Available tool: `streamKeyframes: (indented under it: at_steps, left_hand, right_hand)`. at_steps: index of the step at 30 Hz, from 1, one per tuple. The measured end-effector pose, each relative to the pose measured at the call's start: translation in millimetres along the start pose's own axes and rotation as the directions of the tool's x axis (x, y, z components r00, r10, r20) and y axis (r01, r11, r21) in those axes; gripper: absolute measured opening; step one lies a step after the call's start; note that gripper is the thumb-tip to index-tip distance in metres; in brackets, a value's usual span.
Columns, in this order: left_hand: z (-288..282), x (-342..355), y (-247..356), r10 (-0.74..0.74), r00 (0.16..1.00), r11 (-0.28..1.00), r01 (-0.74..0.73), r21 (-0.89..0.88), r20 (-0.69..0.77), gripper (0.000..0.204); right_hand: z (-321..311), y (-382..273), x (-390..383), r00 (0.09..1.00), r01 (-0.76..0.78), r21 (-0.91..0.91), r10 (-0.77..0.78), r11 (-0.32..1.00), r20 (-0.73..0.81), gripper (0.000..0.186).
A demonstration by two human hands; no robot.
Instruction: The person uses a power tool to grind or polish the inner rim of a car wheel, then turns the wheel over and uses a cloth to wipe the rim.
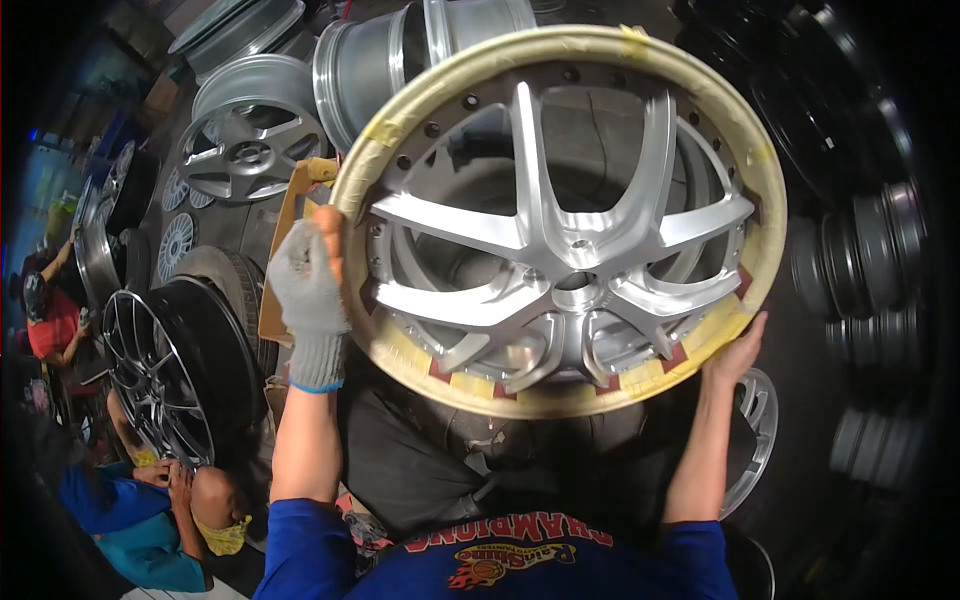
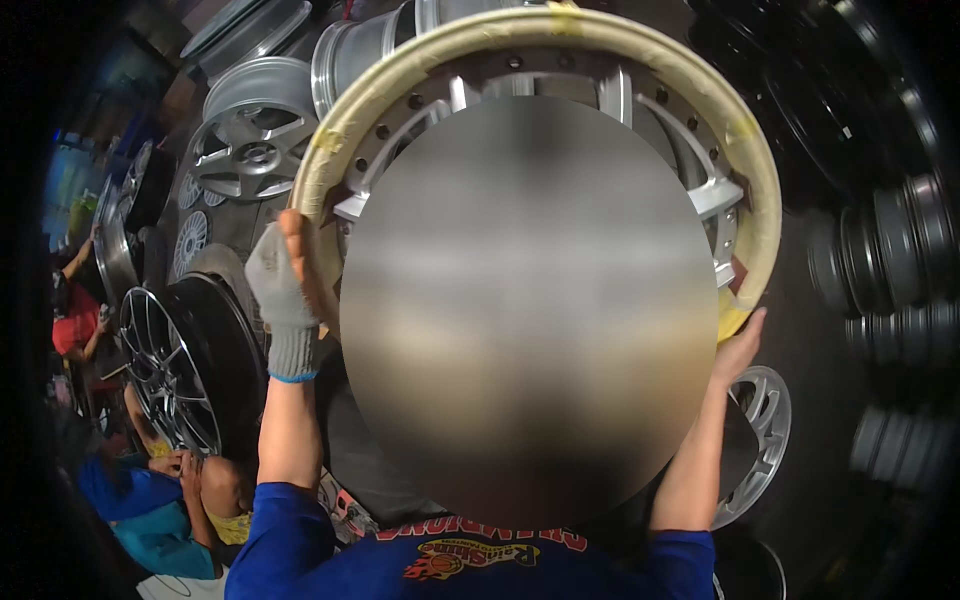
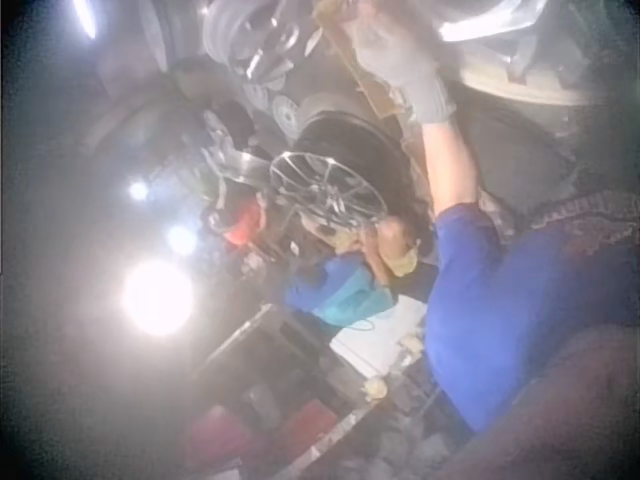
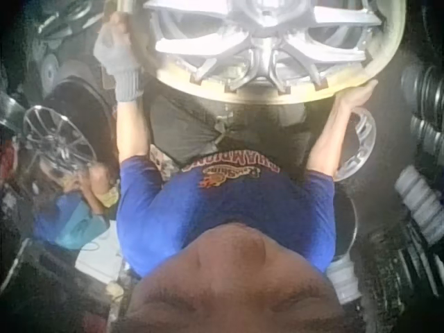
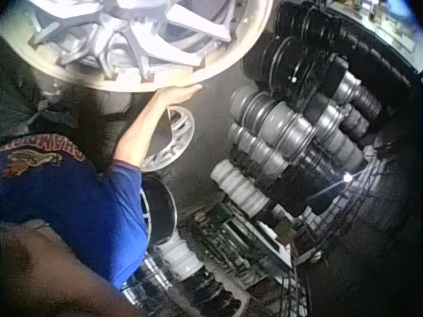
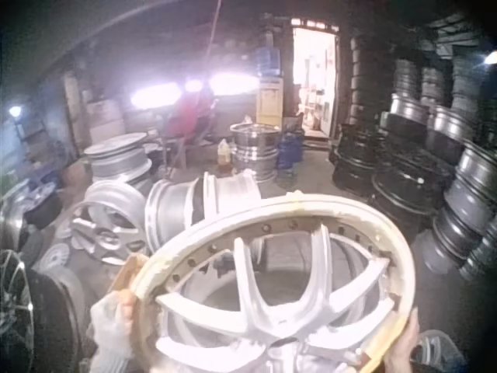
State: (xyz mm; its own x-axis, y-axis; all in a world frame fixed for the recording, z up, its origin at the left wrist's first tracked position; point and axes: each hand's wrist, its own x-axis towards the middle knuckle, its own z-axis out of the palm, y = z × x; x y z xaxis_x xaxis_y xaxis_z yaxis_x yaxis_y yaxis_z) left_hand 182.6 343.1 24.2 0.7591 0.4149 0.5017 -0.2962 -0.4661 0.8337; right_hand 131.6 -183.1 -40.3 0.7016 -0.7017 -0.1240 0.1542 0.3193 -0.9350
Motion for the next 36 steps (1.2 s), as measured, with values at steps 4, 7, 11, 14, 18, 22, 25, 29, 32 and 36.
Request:
streamKeyframes:
  at_steps: [4,7,11,14,18,22,25,29,32,36]
  left_hand:
    - [15,-34,-71,0.089,0.983,0.989,-0.106,0.100,0.161,0.026]
    - [2,-31,-81,-0.235,0.900,0.790,0.397,-0.467,0.368,0.025]
    - [15,-44,-65,-0.477,0.866,0.700,0.478,-0.530,0.151,0.020]
    - [-6,-31,-104,-0.152,0.751,0.212,0.660,-0.721,0.643,0.018]
    - [6,-46,-78,-0.426,0.832,0.637,0.555,-0.534,0.356,0.027]
    - [17,-55,-50,-0.722,0.685,0.628,0.709,-0.320,0.102,0.039]
    - [-1,-58,-67,-0.394,0.896,0.915,0.404,-0.007,0.207,0.037]
    - [-7,-57,-41,-0.443,0.847,0.886,0.363,0.290,0.293,0.032]
    - [-22,-63,-45,-0.284,0.893,0.929,0.167,0.329,0.348,0.033]
    - [-33,-70,-60,-0.137,0.908,0.945,0.000,0.326,0.396,0.034]
  right_hand:
    - [-33,105,15,0.986,-0.002,-0.105,-0.016,0.994,-0.163,0.048]
    - [-27,113,8,0.976,-0.084,-0.021,0.078,0.996,-0.204,0.044]
    - [-29,104,6,0.978,-0.022,-0.129,-0.006,0.991,-0.210,0.042]
    - [-22,97,-1,0.976,-0.062,-0.194,0.018,0.979,-0.218,0.042]
    - [-14,87,25,0.979,0.023,-0.244,-0.072,0.969,-0.193,0.047]
    - [-5,70,45,0.991,0.108,-0.402,-0.128,0.909,-0.025,0.047]
    - [-2,77,41,0.981,0.182,-0.566,-0.191,0.804,0.043,0.046]
    - [-23,78,50,0.997,0.048,-0.447,-0.073,0.893,-0.037,0.048]
    - [-34,80,52,0.988,0.156,-0.596,-0.115,0.788,0.107,0.048]
    - [-39,92,54,0.992,0.120,-0.509,-0.127,0.852,0.023,0.049]
